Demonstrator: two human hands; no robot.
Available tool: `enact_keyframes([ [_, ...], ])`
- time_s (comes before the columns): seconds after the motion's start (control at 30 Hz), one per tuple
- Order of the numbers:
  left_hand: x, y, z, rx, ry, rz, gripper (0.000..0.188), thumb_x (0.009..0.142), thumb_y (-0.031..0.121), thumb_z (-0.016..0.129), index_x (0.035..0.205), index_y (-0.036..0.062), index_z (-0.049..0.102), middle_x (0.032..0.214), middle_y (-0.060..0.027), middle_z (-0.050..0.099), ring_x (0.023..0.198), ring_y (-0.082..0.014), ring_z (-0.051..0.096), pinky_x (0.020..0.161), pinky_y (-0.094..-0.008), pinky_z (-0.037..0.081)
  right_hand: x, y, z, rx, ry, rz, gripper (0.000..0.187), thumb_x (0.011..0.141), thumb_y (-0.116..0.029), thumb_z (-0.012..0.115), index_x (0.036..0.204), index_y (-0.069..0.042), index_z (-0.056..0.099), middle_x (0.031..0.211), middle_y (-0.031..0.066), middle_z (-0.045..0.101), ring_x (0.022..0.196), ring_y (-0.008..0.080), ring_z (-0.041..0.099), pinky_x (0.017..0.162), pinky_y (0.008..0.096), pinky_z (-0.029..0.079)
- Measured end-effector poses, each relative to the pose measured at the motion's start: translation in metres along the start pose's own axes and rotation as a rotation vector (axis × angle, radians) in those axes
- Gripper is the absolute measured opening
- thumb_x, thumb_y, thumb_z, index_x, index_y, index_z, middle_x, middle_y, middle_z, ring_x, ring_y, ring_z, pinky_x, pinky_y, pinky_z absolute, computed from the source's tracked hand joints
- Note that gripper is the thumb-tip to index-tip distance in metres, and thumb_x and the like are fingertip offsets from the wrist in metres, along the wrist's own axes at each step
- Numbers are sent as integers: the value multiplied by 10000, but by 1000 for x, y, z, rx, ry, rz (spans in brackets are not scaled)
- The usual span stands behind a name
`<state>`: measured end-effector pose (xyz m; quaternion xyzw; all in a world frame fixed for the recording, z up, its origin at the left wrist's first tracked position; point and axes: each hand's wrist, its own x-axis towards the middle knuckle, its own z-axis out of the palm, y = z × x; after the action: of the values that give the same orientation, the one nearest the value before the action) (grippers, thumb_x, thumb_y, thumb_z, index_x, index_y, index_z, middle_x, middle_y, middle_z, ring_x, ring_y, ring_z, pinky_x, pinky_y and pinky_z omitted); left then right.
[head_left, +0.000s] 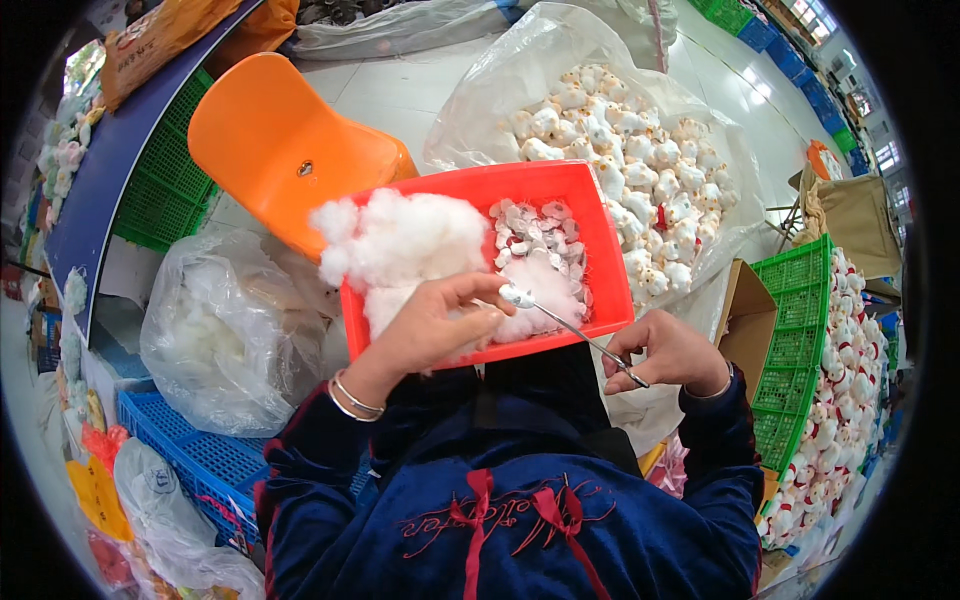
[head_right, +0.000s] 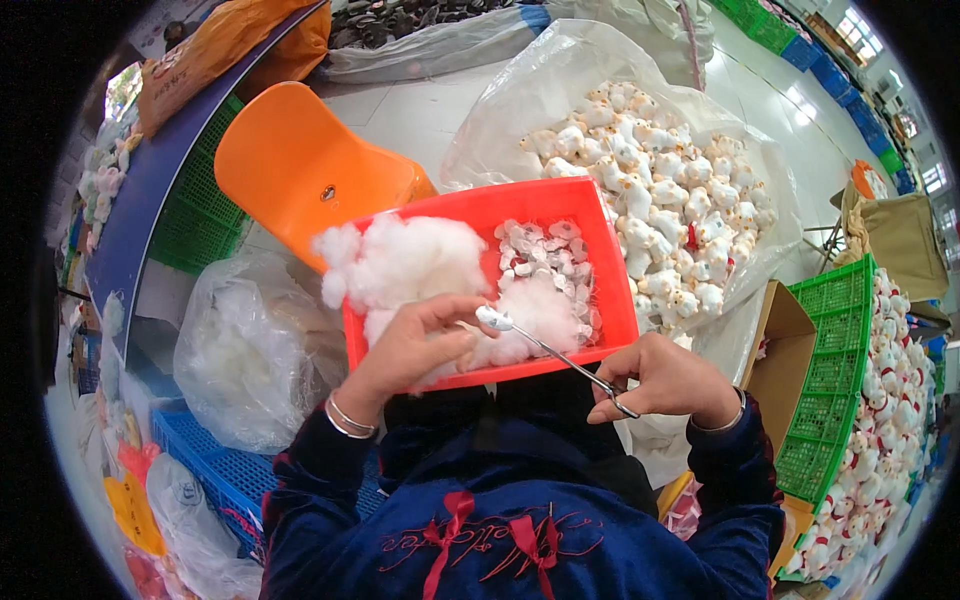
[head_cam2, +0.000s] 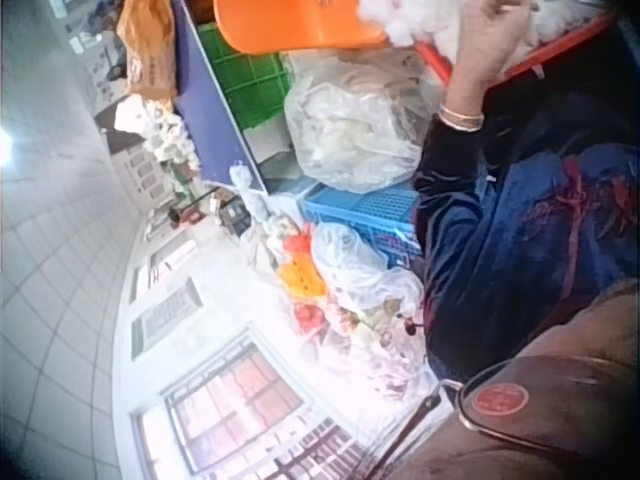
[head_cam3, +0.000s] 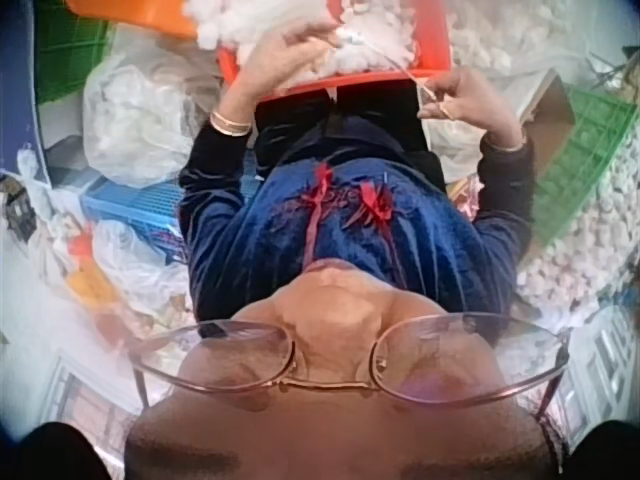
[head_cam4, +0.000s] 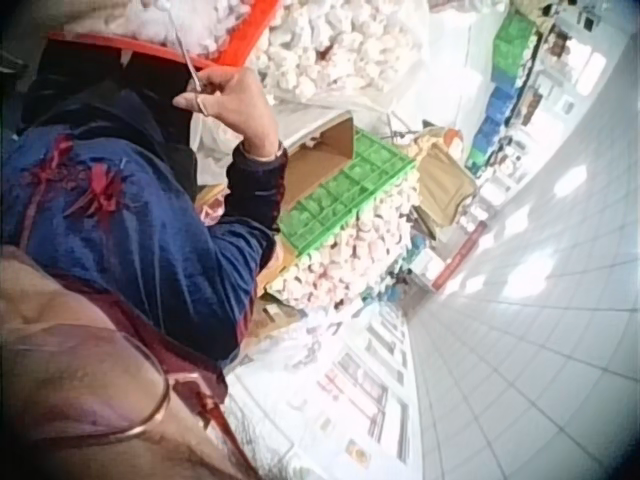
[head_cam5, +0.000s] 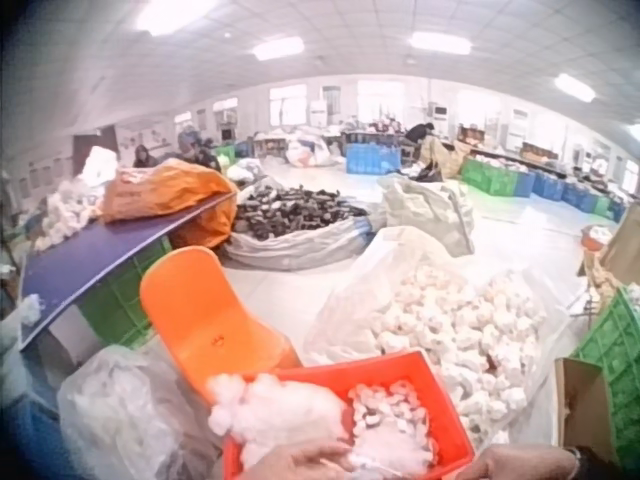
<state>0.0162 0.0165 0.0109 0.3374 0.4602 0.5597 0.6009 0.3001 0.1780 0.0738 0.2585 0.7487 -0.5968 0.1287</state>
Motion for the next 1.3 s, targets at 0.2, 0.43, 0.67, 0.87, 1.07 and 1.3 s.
enact_keyframes([
  [0.2,7,-16,15,-184,93,-28,150,998,24,643,1128,-26,698,948,-102,728,650,-69,562,587,-209,453,4,3,6,32,-10,-23,268,808,-202,911,851,-2,737,686,-10,650,665,50,570,616,247,444],
  [0.43,10,-25,22,-140,186,29,88,961,28,597,1010,30,670,788,-32,625,590,-63,507,517,-213,391,10,10,11,-255,134,-234,350,761,-229,927,937,-1,729,710,52,686,638,179,635,635,320,494],
  [0.67,13,-15,8,-332,284,36,115,1019,187,473,956,118,539,687,12,461,536,-88,395,487,-248,332,2,2,-4,-512,403,-180,501,712,-321,944,1066,-39,728,721,111,695,666,290,697,641,390,530],
  [0.87,17,-13,6,-426,439,105,161,1025,196,467,1027,88,586,736,2,512,602,-95,445,526,-248,374,5,-12,-9,-785,439,-34,501,681,-330,935,1035,-53,714,823,115,707,811,328,687,734,427,535],
  [1.07,11,-22,-2,150,301,181,177,985,128,569,1035,26,705,849,-25,662,768,-109,599,628,-287,493,18,-31,-23,-1102,485,-189,409,657,-138,841,995,5,661,1088,161,649,1174,362,556,969,440,482],
  [1.3,14,-14,0,1036,2,53,239,932,213,657,1009,2,737,857,-188,736,770,-325,723,727,-402,564,83,-31,-2,-1378,185,-230,427,672,-149,818,1044,3,674,1128,156,652,1253,372,532,1001,471,459],
])
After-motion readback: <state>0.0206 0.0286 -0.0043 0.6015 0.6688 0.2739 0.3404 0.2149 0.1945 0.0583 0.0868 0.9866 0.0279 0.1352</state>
